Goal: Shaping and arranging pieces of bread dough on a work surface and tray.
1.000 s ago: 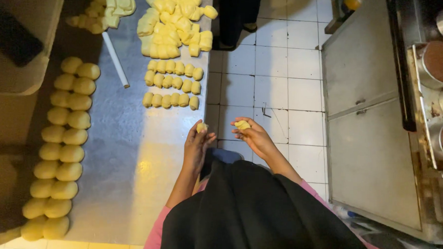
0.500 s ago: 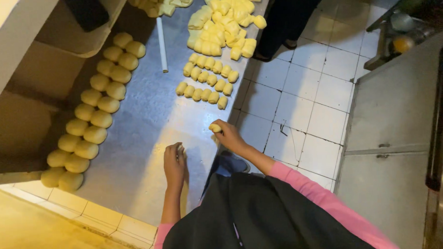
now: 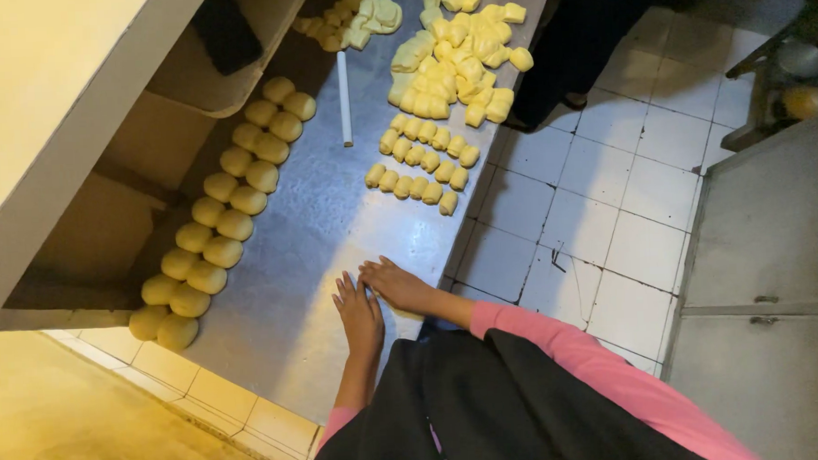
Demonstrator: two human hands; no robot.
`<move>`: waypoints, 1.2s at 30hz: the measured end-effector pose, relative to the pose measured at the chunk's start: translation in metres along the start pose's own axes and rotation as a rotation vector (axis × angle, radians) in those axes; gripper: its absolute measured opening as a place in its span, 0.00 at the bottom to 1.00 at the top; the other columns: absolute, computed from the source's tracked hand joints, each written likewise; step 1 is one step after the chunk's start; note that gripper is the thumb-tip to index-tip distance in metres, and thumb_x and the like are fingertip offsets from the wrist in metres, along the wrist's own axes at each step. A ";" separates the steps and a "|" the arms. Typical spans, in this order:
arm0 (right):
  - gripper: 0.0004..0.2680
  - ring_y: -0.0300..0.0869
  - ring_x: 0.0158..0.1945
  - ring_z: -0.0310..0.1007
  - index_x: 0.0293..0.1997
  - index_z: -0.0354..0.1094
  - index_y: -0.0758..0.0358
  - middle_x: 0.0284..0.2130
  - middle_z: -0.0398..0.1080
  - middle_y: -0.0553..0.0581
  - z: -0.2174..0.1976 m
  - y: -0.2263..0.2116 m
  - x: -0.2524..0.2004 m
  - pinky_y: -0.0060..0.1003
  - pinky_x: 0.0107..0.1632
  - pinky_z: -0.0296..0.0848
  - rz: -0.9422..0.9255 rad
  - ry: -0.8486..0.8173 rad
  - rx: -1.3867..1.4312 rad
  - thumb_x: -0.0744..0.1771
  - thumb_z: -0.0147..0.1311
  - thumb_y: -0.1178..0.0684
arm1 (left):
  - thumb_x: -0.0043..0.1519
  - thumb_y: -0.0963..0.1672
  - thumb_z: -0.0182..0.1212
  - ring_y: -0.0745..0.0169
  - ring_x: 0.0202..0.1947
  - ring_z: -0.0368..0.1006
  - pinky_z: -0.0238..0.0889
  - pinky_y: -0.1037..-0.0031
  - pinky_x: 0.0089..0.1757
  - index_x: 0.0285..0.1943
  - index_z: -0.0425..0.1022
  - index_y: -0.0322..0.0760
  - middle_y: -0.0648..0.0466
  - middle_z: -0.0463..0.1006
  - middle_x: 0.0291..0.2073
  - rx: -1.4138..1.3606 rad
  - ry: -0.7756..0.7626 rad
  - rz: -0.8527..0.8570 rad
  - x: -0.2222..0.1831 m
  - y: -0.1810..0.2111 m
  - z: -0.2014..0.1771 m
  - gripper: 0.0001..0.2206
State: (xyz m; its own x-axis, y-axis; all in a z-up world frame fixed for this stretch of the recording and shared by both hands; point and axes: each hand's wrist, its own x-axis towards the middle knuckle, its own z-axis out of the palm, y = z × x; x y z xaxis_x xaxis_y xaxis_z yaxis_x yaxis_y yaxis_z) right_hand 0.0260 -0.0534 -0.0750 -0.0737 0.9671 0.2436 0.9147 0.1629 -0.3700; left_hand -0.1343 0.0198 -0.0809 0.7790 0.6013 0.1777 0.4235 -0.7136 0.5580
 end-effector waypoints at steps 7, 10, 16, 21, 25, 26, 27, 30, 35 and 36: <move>0.12 0.55 0.68 0.61 0.56 0.67 0.68 0.60 0.66 0.65 -0.047 0.025 0.004 0.49 0.71 0.60 0.137 0.104 -0.017 0.69 0.54 0.54 | 0.67 0.48 0.50 0.40 0.77 0.43 0.30 0.36 0.66 0.74 0.61 0.33 0.38 0.50 0.76 0.300 0.038 -0.051 0.003 -0.046 -0.037 0.25; 0.10 0.54 0.65 0.65 0.56 0.69 0.67 0.58 0.69 0.63 -0.048 0.018 -0.029 0.44 0.68 0.64 0.187 0.073 0.058 0.70 0.53 0.55 | 0.67 0.49 0.50 0.44 0.76 0.44 0.29 0.34 0.66 0.73 0.60 0.36 0.41 0.52 0.75 0.385 -0.037 -0.063 -0.037 -0.056 -0.052 0.26; 0.11 0.54 0.66 0.68 0.57 0.69 0.67 0.58 0.71 0.63 -0.009 0.007 -0.037 0.47 0.72 0.60 -0.023 0.101 0.222 0.68 0.51 0.58 | 0.66 0.42 0.46 0.36 0.77 0.44 0.35 0.45 0.70 0.74 0.59 0.31 0.33 0.54 0.75 0.045 -0.036 0.121 -0.059 -0.025 -0.013 0.25; 0.15 0.57 0.68 0.64 0.64 0.65 0.69 0.61 0.67 0.67 -0.018 0.019 0.000 0.47 0.72 0.57 0.008 0.087 0.248 0.69 0.50 0.60 | 0.67 0.45 0.49 0.35 0.76 0.43 0.33 0.43 0.69 0.76 0.54 0.27 0.35 0.53 0.74 0.011 -0.026 0.009 0.003 -0.001 0.001 0.28; 0.13 0.56 0.67 0.63 0.59 0.67 0.67 0.60 0.67 0.65 -0.046 0.026 -0.007 0.49 0.73 0.56 0.161 0.069 0.190 0.68 0.55 0.56 | 0.68 0.48 0.48 0.42 0.77 0.43 0.30 0.37 0.67 0.76 0.55 0.35 0.40 0.50 0.77 0.257 0.013 -0.071 0.010 -0.031 -0.022 0.27; 0.12 0.53 0.67 0.64 0.58 0.68 0.65 0.61 0.68 0.62 -0.053 0.030 -0.013 0.49 0.75 0.55 0.204 0.006 0.165 0.69 0.55 0.55 | 0.68 0.49 0.48 0.42 0.77 0.42 0.28 0.35 0.66 0.76 0.55 0.37 0.39 0.49 0.77 0.273 -0.007 -0.118 0.010 -0.041 -0.031 0.27; 0.12 0.53 0.67 0.64 0.58 0.68 0.65 0.61 0.68 0.62 -0.044 0.032 -0.030 0.49 0.75 0.55 0.206 0.011 0.161 0.69 0.55 0.55 | 0.68 0.49 0.48 0.42 0.77 0.42 0.28 0.35 0.66 0.76 0.55 0.37 0.39 0.49 0.77 0.272 -0.006 -0.112 -0.005 -0.044 -0.039 0.27; 0.13 0.52 0.72 0.61 0.64 0.66 0.65 0.65 0.65 0.61 -0.027 0.034 -0.063 0.48 0.76 0.55 0.156 0.052 0.228 0.70 0.50 0.59 | 0.68 0.49 0.47 0.44 0.77 0.41 0.22 0.27 0.63 0.76 0.55 0.37 0.41 0.49 0.76 0.385 -0.053 -0.081 -0.036 -0.050 -0.053 0.26; 0.18 0.56 0.74 0.55 0.66 0.63 0.67 0.67 0.62 0.65 -0.012 0.000 -0.043 0.56 0.76 0.46 -0.039 -0.045 0.259 0.67 0.50 0.57 | 0.64 0.47 0.50 0.40 0.77 0.39 0.20 0.29 0.63 0.74 0.56 0.35 0.39 0.49 0.75 0.176 -0.122 0.126 -0.051 -0.017 -0.014 0.28; 0.18 0.56 0.74 0.55 0.66 0.63 0.67 0.67 0.62 0.65 -0.009 -0.003 -0.030 0.56 0.76 0.46 -0.042 -0.048 0.262 0.67 0.50 0.57 | 0.64 0.47 0.50 0.40 0.77 0.39 0.20 0.29 0.63 0.74 0.56 0.35 0.39 0.49 0.75 0.176 -0.121 0.121 -0.034 -0.013 -0.005 0.28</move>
State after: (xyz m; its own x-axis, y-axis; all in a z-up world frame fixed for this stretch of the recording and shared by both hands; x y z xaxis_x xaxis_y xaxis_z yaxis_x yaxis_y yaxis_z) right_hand 0.0294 -0.0844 -0.0730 -0.1340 0.9654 0.2237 0.7769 0.2425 -0.5810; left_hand -0.1686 0.0106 -0.0901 0.8745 0.4673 0.1301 0.3893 -0.8361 0.3865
